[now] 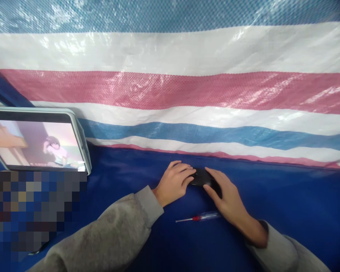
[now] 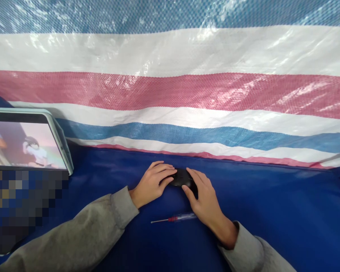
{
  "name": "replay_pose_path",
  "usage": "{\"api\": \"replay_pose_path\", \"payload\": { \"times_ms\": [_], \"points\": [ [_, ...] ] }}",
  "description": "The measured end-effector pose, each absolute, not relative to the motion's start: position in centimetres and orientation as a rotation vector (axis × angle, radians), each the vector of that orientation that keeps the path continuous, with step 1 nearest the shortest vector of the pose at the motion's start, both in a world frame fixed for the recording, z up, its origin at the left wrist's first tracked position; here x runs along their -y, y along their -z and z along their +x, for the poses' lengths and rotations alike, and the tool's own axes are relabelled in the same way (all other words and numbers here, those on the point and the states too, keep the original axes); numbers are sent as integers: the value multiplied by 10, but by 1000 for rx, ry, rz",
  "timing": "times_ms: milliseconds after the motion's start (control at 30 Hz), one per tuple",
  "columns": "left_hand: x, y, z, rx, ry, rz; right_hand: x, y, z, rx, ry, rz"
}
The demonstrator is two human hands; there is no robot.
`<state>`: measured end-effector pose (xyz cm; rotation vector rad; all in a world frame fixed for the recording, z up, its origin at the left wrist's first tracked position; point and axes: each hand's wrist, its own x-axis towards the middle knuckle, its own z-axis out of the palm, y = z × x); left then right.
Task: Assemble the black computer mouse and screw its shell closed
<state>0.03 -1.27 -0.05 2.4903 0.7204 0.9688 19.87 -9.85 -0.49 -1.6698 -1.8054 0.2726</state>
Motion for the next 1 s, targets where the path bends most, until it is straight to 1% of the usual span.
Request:
{"api": "replay_pose_path", "payload": {
  "times_ms": [467,833,1000],
  "points": [
    [10,3,-1,-691,-1036,2558,97,9,200,1903,-145,-1616],
    [16,-3,0,-732,-1135,2494,98,12,197,1881,-82,-1666],
    [14,-3,0,-713,-1116,2471,98,12,197,1881,-71,-1655]
  ]
}}
